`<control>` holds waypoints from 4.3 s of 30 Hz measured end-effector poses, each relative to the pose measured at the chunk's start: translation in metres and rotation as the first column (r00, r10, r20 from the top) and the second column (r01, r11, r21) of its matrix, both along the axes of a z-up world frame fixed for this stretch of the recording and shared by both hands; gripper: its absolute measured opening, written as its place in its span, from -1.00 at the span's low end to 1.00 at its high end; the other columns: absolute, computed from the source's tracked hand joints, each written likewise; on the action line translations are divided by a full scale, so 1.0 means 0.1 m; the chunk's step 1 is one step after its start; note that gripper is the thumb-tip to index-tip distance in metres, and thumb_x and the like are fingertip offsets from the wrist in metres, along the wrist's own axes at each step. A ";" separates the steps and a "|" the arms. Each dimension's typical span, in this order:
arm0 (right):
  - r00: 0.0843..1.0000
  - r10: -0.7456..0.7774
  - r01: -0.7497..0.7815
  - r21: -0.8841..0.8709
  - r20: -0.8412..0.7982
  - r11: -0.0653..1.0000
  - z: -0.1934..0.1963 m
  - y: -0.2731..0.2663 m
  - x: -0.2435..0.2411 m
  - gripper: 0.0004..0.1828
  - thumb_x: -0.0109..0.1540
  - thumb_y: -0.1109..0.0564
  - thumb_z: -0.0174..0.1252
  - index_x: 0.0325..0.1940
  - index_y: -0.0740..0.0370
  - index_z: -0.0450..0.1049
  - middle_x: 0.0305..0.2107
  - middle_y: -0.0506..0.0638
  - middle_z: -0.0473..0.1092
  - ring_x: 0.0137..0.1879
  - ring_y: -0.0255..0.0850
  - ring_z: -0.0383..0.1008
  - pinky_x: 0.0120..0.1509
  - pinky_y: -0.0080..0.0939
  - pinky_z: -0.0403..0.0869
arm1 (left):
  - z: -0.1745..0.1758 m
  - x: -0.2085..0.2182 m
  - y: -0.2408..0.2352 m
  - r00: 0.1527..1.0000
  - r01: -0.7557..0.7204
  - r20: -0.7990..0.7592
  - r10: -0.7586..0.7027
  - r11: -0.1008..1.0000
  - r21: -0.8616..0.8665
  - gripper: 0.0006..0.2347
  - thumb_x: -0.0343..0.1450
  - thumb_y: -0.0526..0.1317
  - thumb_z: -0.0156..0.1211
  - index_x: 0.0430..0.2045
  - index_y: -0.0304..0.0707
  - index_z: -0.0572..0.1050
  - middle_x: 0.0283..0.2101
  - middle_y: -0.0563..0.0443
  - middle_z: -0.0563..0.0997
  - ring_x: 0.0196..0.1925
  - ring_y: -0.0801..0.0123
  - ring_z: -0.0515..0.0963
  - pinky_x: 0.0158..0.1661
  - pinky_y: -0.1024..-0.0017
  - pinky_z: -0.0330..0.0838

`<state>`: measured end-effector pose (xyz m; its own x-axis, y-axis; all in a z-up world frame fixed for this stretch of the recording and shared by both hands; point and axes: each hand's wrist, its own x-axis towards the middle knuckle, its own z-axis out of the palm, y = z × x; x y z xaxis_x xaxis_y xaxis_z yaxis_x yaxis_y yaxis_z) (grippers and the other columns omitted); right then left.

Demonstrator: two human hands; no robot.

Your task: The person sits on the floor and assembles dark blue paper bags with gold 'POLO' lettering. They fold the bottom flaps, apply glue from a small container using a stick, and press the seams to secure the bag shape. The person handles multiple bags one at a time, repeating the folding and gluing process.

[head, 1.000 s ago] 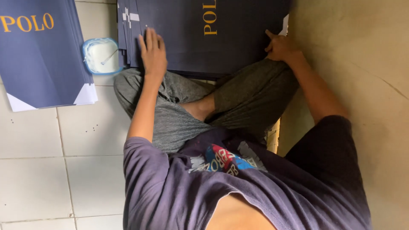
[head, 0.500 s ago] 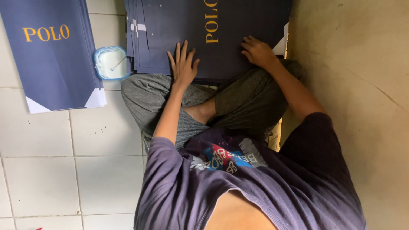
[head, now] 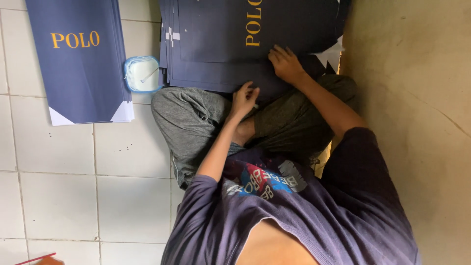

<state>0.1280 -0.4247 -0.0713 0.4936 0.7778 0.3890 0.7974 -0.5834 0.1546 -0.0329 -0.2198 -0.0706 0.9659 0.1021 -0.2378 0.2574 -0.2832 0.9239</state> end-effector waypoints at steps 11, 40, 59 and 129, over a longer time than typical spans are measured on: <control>0.983 0.009 0.022 0.163 -0.185 0.986 1.68 1.44 -0.61 -0.80 0.18 -0.17 0.27 -0.25 -0.13 0.49 -0.46 -0.15 0.57 -0.28 -0.16 0.64 0.03 -0.01 0.45 | 0.67 0.64 0.63 0.723 -0.623 0.176 0.668 0.740 -0.254 -0.74 0.53 0.04 0.02 -0.22 -0.12 0.45 -0.24 -0.01 0.53 -0.11 0.26 0.50 -0.07 0.23 0.45; 0.911 0.052 -0.077 -0.045 -0.409 0.996 0.70 2.06 0.20 -0.60 0.35 -0.06 0.04 0.28 -0.20 0.49 0.26 -0.17 0.35 0.21 0.00 0.32 -0.05 0.26 0.42 | 0.61 0.64 2.06 0.916 -0.389 0.272 0.293 0.815 0.429 -0.80 0.48 -0.32 0.10 -0.03 -0.06 0.44 -0.53 0.03 0.62 -0.41 -0.21 0.52 -0.23 0.05 0.33; 0.830 -0.195 0.275 0.079 -0.522 0.958 0.28 -0.44 1.23 -0.52 0.25 0.29 0.05 0.26 0.19 0.54 0.22 0.02 0.43 0.15 0.15 0.42 0.06 0.25 0.41 | 1.01 0.67 2.13 0.979 -0.185 0.072 0.190 0.692 0.697 -0.79 0.48 -0.30 0.26 -0.13 -0.02 0.34 -0.39 -0.37 0.62 -0.35 -0.48 0.56 -0.43 -0.20 0.38; 0.962 0.118 -0.218 0.431 0.246 0.876 2.75 0.28 -0.43 -0.80 0.37 0.11 0.46 0.02 0.15 0.62 -0.21 -0.10 0.66 -0.18 -0.25 0.66 0.12 -0.12 0.37 | 2.87 0.57 1.28 0.323 -0.546 0.713 -0.623 0.492 0.678 -0.80 0.46 -0.39 0.34 -0.21 0.10 0.64 -0.26 0.33 0.69 -0.35 0.55 0.57 -0.10 0.41 0.22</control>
